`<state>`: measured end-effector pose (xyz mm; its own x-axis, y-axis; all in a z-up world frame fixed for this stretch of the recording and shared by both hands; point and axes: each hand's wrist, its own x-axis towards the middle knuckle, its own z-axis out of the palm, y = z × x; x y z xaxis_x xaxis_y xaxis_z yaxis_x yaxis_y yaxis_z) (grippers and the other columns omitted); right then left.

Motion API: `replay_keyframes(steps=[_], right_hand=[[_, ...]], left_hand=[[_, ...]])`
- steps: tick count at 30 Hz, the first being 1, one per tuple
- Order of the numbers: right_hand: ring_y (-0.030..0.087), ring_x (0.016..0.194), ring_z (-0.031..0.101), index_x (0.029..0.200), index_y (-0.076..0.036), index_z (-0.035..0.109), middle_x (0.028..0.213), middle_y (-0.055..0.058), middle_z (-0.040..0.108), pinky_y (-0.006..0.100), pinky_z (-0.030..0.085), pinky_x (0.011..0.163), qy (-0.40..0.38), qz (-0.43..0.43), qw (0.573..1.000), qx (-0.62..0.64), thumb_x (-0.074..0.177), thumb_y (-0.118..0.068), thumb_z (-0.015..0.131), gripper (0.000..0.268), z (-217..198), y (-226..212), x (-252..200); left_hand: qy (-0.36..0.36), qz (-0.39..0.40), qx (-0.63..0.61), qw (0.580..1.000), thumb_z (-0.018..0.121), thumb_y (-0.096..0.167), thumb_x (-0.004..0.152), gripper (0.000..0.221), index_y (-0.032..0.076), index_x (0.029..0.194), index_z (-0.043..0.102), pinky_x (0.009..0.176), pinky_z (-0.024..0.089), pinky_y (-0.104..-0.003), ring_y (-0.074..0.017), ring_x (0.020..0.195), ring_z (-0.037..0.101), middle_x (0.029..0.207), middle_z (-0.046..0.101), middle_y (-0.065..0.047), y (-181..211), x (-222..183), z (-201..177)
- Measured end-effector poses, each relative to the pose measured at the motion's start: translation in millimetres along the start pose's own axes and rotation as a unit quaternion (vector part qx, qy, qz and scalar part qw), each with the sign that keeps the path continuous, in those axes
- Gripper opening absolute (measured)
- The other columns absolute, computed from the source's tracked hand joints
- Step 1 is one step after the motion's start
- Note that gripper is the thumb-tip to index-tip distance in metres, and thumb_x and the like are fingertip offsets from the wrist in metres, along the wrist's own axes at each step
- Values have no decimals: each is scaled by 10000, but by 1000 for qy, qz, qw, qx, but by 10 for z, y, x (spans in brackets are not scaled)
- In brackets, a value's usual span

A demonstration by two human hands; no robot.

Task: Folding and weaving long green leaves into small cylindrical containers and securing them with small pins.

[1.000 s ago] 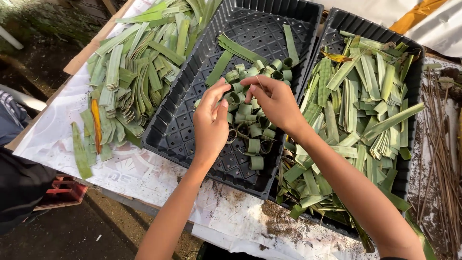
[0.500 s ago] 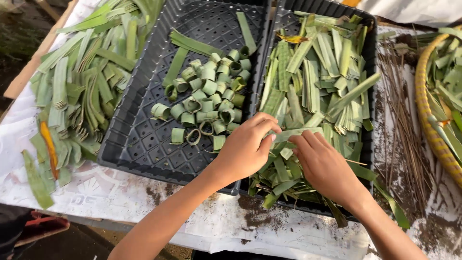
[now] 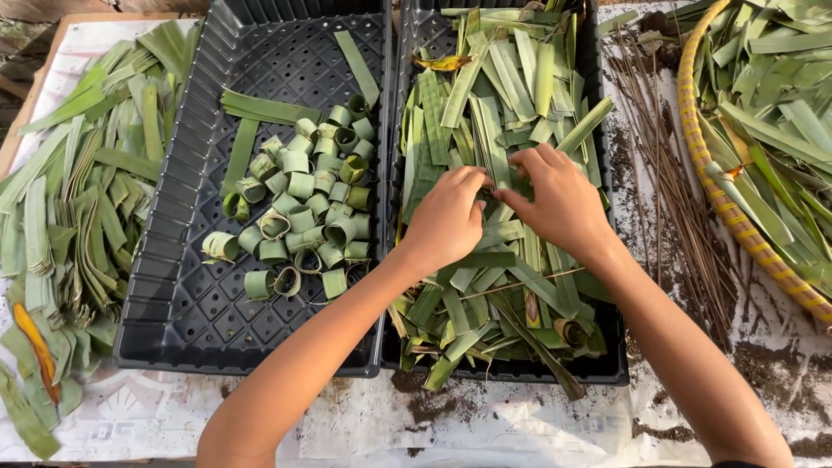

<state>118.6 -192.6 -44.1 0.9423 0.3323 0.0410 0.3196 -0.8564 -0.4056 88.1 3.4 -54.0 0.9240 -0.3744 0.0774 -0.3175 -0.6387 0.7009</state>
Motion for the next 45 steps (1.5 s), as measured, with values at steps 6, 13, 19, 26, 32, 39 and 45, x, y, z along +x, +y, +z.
replay_keyframes(steps=[6,13,19,26,32,39,45], right_hand=[[193,1055,625,1193,-150,660,975,-43,578,477,616,727,-5,5,994,-113,924,-522,678,459,232,64,128],[357,769,702,998,-59,709,720,48,610,495,561,618,29,52,995,80,918,-208,660,176,231,245,228],[134,660,586,905,-76,710,657,38,547,306,502,593,-14,165,921,353,874,-141,562,164,-82,83,121],[138,701,501,954,-9,690,745,53,502,271,425,630,-98,125,863,479,982,-105,522,196,-69,-17,-88],[248,718,559,1170,41,651,880,165,543,365,458,598,11,-8,943,333,1056,-98,566,199,-66,-182,-170],[186,840,614,1237,-47,642,986,109,676,283,451,645,141,-10,927,346,1005,-49,742,252,-190,-188,-143],[210,874,602,1271,-38,614,1064,137,639,302,449,650,119,22,924,364,1015,-79,722,281,-182,-189,-153]], left_hand=[[4,21,11,1000,440,-71,997,351,-106,1330,546,1070,469,-607,-516,1401,408,1412,515,-303,22,57,-22],[7,14,36,999,551,39,1020,405,-6,1419,502,1113,459,-533,-399,1432,424,1439,509,-191,-26,71,-34],[57,-26,-73,995,492,206,1091,366,46,1420,512,1091,465,-541,-364,1384,480,1382,533,-135,-20,92,-65],[126,-113,-289,942,685,227,963,235,30,1090,668,740,610,-347,-214,909,768,1021,737,-122,7,102,-47],[140,-98,-275,946,702,140,926,104,58,976,662,588,543,-274,-131,709,723,807,731,-67,13,91,-9],[69,-42,-162,984,667,69,929,36,55,952,643,554,552,-372,-235,660,704,732,715,-82,3,83,88],[70,-84,-75,991,614,102,933,40,82,909,588,535,520,-409,-253,655,681,718,670,-54,106,3,-117]])
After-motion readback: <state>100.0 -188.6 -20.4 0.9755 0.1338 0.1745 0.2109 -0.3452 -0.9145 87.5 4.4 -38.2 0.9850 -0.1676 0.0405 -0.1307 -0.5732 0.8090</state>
